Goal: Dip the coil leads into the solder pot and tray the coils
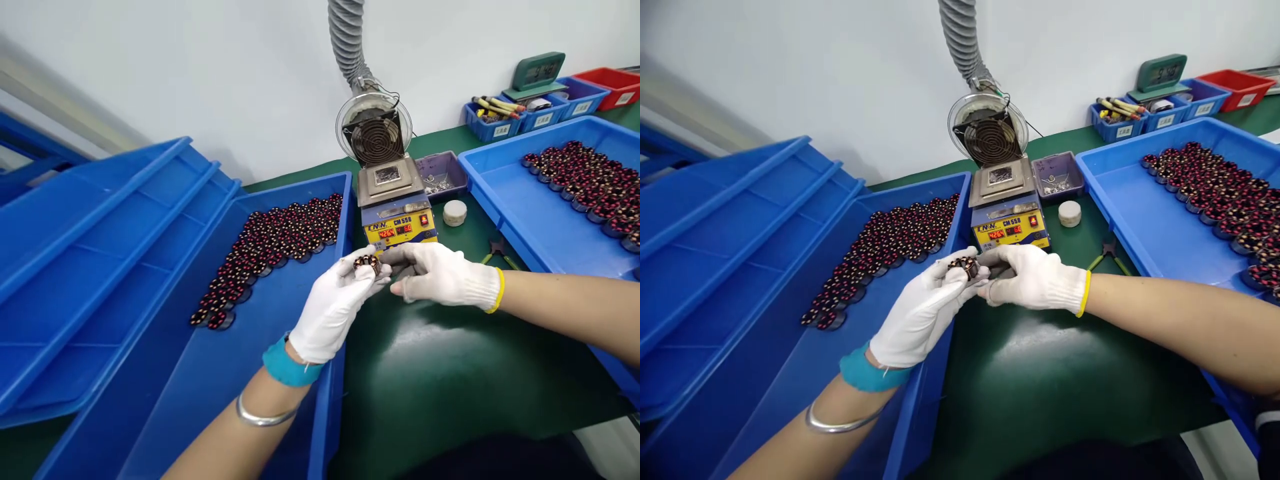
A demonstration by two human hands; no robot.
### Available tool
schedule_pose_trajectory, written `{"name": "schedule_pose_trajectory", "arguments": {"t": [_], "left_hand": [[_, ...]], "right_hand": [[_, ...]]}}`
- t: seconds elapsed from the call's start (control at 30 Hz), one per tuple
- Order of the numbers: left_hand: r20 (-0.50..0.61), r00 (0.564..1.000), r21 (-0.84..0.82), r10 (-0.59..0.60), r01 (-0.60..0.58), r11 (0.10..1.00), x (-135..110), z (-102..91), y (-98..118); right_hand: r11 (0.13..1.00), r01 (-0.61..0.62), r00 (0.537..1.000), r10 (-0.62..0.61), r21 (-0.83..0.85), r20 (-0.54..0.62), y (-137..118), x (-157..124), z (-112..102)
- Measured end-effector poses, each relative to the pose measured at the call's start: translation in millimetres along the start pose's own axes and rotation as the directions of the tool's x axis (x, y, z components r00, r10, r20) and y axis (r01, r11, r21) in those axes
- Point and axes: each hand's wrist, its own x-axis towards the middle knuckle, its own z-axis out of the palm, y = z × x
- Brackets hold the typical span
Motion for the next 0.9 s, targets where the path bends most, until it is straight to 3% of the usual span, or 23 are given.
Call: {"name": "schedule_pose_trajectory", "arguments": {"t": [0.1, 0.2, 0.3, 0.4, 0.6, 0.73, 0.8, 0.9], "left_hand": [[0.007, 0.992, 0.297, 0.127, -0.123, 0.947, -2.4, -6.7, -4.0], [0.044, 0.933, 0.561, 0.358, -0.319, 0.764, -4.6, -12.0, -13.4], [0.138, 0.847, 0.696, 0.514, -0.452, 0.558, -6.3, -12.9, -19.6], [0.195, 0.790, 0.738, 0.581, -0.508, 0.444, -6.2, -12.4, -20.3], [0.234, 0.744, 0.750, 0.626, -0.548, 0.370, -4.1, -13.0, -18.7], [0.305, 0.681, 0.736, 0.665, -0.612, 0.289, -6.3, -7.7, -16.4], [0.308, 0.687, 0.725, 0.658, -0.617, 0.305, -8.3, -4.1, -16.2], [0.262, 0.725, 0.718, 0.637, -0.587, 0.373, -11.2, 0.4, -18.4]], "right_hand": [[0.988, 0.003, 1.000, -0.006, 0.153, 0.021, 4.5, 2.2, -1.2], [0.967, -0.049, 0.999, 0.050, 0.251, 0.001, 7.8, 2.1, 3.1], [0.941, -0.088, 0.996, 0.074, 0.325, 0.057, 6.1, -1.0, 7.8], [0.959, -0.088, 0.996, 0.075, 0.268, 0.057, -1.5, -5.5, 5.1], [0.989, -0.069, 0.979, 0.093, 0.131, -0.181, -6.0, -3.6, -8.4], [0.994, -0.104, 0.990, 0.106, 0.034, -0.091, -2.4, -1.8, 1.4], [0.992, -0.119, 0.991, 0.121, 0.037, -0.065, -3.4, -3.2, 8.9], [0.993, -0.074, 0.988, 0.085, 0.089, -0.128, -5.2, -5.1, 15.3]]}}
